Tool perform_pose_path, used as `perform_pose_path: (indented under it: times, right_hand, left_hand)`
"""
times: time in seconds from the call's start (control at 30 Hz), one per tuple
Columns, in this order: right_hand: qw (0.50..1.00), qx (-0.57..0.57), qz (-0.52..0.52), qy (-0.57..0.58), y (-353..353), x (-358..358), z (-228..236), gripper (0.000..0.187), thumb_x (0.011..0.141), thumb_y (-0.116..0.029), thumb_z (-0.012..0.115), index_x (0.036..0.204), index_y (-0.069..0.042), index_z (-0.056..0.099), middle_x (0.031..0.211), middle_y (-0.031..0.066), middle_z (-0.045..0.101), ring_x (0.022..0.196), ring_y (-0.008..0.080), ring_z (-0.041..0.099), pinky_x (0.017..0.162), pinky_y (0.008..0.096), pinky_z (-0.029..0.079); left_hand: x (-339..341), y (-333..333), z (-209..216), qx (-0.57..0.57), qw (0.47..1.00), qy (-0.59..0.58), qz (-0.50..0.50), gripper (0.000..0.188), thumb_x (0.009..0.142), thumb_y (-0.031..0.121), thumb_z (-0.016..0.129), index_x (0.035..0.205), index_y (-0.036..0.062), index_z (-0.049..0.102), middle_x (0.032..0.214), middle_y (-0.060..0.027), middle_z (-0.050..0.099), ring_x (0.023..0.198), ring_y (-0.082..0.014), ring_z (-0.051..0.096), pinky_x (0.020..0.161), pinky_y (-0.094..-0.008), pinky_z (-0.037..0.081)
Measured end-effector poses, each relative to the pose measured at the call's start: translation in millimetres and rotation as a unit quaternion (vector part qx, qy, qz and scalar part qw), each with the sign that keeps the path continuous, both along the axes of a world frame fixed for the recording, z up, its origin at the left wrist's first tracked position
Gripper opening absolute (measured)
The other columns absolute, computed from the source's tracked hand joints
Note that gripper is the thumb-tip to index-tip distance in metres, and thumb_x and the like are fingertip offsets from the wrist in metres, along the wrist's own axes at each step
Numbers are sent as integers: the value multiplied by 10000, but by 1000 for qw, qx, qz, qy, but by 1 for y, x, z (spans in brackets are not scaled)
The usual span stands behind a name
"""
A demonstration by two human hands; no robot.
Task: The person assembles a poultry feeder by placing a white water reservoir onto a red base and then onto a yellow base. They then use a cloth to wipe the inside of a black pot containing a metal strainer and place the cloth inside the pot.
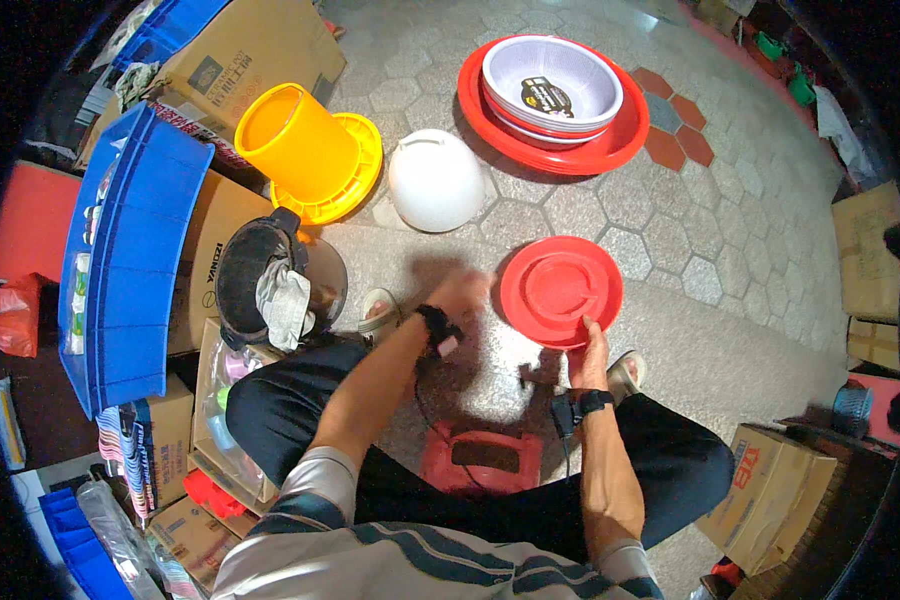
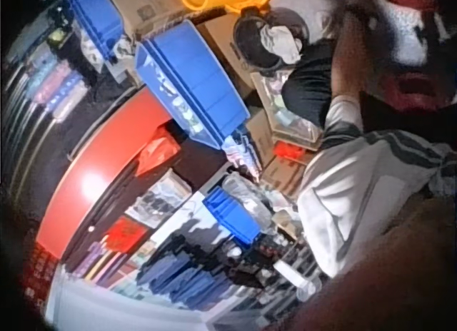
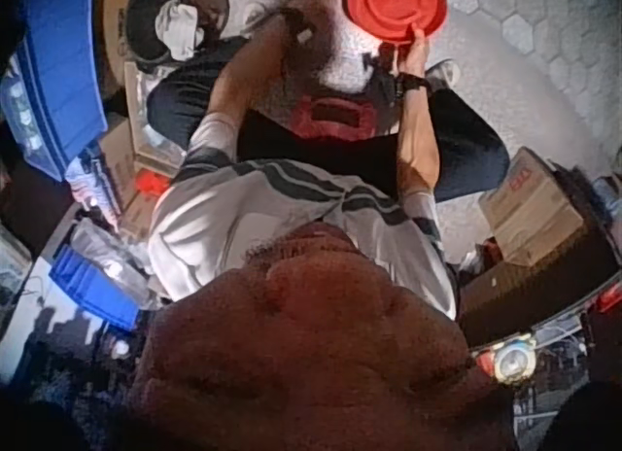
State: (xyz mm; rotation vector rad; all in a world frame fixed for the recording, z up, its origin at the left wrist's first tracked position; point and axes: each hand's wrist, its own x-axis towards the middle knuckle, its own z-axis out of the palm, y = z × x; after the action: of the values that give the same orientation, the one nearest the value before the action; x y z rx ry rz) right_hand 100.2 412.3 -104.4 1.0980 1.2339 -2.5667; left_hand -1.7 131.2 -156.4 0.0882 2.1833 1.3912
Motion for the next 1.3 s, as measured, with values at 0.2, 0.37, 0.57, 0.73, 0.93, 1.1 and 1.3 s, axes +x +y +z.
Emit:
perform_pose_path:
  times: [0.2, 0.37, 0.57, 0.73, 0.93, 1.1, 1.3]
  right_hand:
    - [999, -29, -14, 22, -3, -7, 23, 460, 956, -328, 668, 1337, -95, 560, 1316, 54, 654, 1203, 214, 621, 1000, 404, 507]
    - [997, -47, 8, 59, -5, -13, 49, 444, 965, -323, 669, 1333, -97, 567, 1327, 50, 648, 1218, 216, 612, 1019, 415, 494]
    - [995, -10, 5, 96, 10, -17, 93, 572, 935, -274, 709, 1422, -65, 492, 1365, 82, 603, 1260, 221, 565, 1085, 403, 445]
    - [984, 53, -17, 169, 37, -21, 132, 563, 949, -269, 704, 1431, -61, 500, 1385, 79, 591, 1274, 231, 551, 1114, 411, 424]
    - [979, 33, -45, 197, 68, -23, 177, 545, 956, -254, 705, 1413, -31, 509, 1357, 99, 612, 1239, 219, 578, 1068, 390, 467]
    - [972, 82, -1, 222, 76, -10, 216, 582, 941, -267, 724, 1418, -18, 503, 1367, 107, 604, 1225, 211, 586, 1060, 378, 470]
    - [955, 99, 34, 276, 56, -17, 245, 583, 937, -244, 729, 1421, -14, 498, 1344, 101, 619, 1199, 201, 603, 1057, 363, 476]
  left_hand:
    - [-130, -78, 79, -234, 838, 393, 296, 513, 864, 126, 643, 1334, -59, 553, 1298, -286, 576, 1249, -459, 501, 1082, -488, 406]
    - [-167, -89, 123, -267, 875, 374, 151, 570, 861, 53, 578, 1426, 21, 512, 1356, -274, 543, 1297, -430, 495, 1110, -464, 402]
    - [-151, -72, 139, -298, 892, 330, 85, 299, 925, 242, 672, 1125, 23, 710, 1187, -217, 639, 1127, -436, 608, 953, -506, 481]
    - [-143, -67, 177, -269, 842, 447, 139, 356, 977, 330, 596, 1128, 22, 688, 1170, -256, 627, 1105, -438, 595, 946, -503, 470]
    - [-126, -91, 274, -131, 860, 415, 268, 417, 1033, 366, 518, 1071, -30, 643, 1073, -223, 666, 1003, -393, 631, 898, -471, 485]
    - [-81, -104, 336, 251, 844, 310, 358, 409, 1083, 333, 488, 1163, -50, 607, 1071, -125, 693, 961, -190, 662, 863, -339, 537]
    - [-59, -90, 335, 437, 798, 164, 383, 454, 1114, 315, 377, 1373, -31, 514, 1301, -185, 631, 1166, -275, 640, 980, -438, 550]
